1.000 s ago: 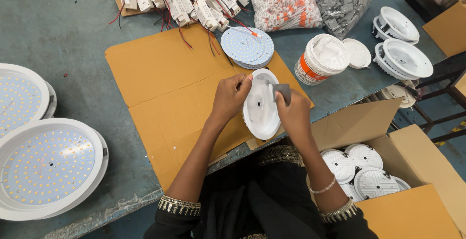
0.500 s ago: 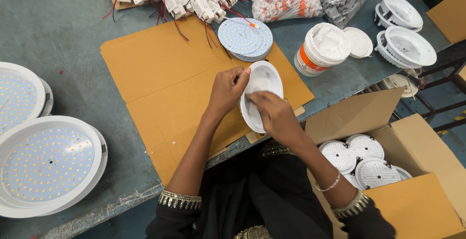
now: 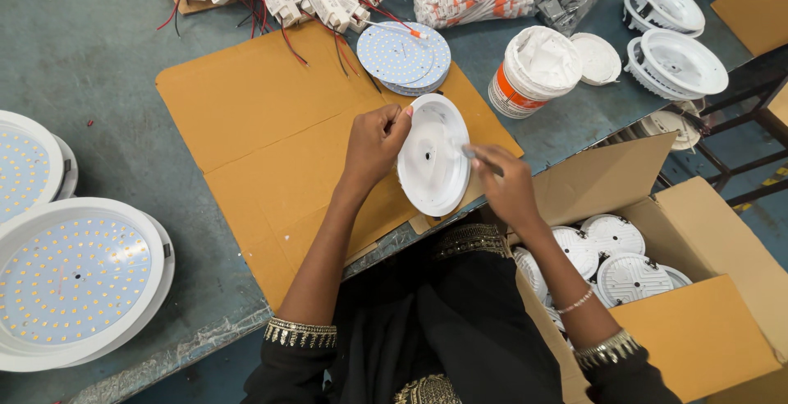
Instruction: The person applies adhesive from a container to the inner and outer surfaces of LED light fixtures using a small metal spreader, then presses LED boards onto the fixtures and places the assembled units into a cardboard box.
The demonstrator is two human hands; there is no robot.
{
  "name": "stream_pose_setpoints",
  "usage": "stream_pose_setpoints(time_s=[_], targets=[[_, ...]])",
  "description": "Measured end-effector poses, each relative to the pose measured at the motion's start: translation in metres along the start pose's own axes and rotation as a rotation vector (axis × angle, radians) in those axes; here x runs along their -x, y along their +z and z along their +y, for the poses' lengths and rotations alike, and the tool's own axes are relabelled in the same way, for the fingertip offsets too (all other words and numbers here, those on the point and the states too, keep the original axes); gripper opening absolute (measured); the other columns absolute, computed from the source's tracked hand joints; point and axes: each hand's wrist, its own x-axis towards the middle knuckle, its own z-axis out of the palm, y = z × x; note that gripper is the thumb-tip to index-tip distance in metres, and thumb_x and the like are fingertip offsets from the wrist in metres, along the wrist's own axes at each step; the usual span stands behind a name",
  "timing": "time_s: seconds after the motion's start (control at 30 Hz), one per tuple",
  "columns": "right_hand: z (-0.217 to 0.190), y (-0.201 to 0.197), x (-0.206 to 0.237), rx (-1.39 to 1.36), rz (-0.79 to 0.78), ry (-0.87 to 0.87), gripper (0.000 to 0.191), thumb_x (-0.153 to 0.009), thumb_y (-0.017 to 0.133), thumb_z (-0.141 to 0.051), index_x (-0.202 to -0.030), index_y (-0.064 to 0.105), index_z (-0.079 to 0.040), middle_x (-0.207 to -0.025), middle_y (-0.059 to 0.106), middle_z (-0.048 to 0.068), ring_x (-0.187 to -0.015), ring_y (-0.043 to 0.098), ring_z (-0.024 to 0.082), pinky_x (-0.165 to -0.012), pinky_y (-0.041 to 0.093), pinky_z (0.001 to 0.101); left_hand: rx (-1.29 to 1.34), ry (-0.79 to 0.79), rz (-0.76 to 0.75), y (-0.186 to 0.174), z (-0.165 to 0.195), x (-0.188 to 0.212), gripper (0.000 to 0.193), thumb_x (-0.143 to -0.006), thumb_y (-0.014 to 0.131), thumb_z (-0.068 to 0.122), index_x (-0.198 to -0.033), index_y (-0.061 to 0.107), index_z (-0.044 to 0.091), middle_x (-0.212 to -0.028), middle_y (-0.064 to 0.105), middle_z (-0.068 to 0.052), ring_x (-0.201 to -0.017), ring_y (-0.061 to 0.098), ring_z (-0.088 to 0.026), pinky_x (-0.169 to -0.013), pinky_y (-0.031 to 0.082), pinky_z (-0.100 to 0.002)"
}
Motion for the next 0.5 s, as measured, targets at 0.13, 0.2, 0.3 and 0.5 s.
stream_pose_setpoints(time_s=[0.13, 0.2, 0.3, 0.5], targets=[[-0.007, 0.023, -0.017, 0.084, 0.131, -0.029, 0.024, -0.097, 0.061, -0.004, -0.118, 0.071, 0.001, -0.113, 0.073, 0.021, -0.099, 0.072, 0.035, -0.090, 0.055, 0.0408, 0.033, 0.001, -0.013, 0.003, 0.000, 0.001, 0.046, -0.102, 0.061, 0.024, -0.065, 0.046, 0.000, -0.054, 0.036, -0.002, -0.053, 0.031, -0.008, -0.048, 0.026, -0.034], [-0.014, 0.036, -0.016, 0.221, 0.129, -0.046, 0.025, -0.098, 0.059, -0.004, -0.120, 0.070, 0.003, -0.113, 0.071, 0.023, -0.102, 0.071, 0.038, -0.092, 0.054, 0.0434, 0.030, 0.007, -0.008, 0.004, -0.001, 0.000, 0.045, -0.101, 0.061, 0.023, -0.065, 0.046, 0.001, -0.054, 0.035, -0.002, -0.053, 0.031, -0.008, -0.048, 0.026, -0.034], [-0.033, 0.051, 0.005, 0.373, 0.082, 0.030, 0.029, -0.098, 0.055, -0.003, -0.123, 0.067, 0.004, -0.110, 0.070, 0.024, -0.102, 0.068, 0.041, -0.091, 0.053, 0.0467, 0.021, -0.005, 0.005, 0.004, -0.002, -0.001, 0.045, -0.101, 0.061, 0.023, -0.065, 0.045, 0.001, -0.054, 0.035, -0.001, -0.053, 0.030, -0.007, -0.047, 0.027, -0.034], [-0.061, 0.034, 0.044, 0.185, -0.011, -0.028, 0.026, -0.096, 0.057, -0.005, -0.117, 0.068, 0.004, -0.111, 0.071, 0.023, -0.103, 0.069, 0.040, -0.091, 0.054, 0.0446, 0.008, -0.021, 0.022, 0.006, -0.001, -0.004, 0.046, -0.101, 0.062, 0.024, -0.065, 0.045, 0.000, -0.053, 0.035, -0.002, -0.053, 0.030, -0.007, -0.047, 0.026, -0.034]])
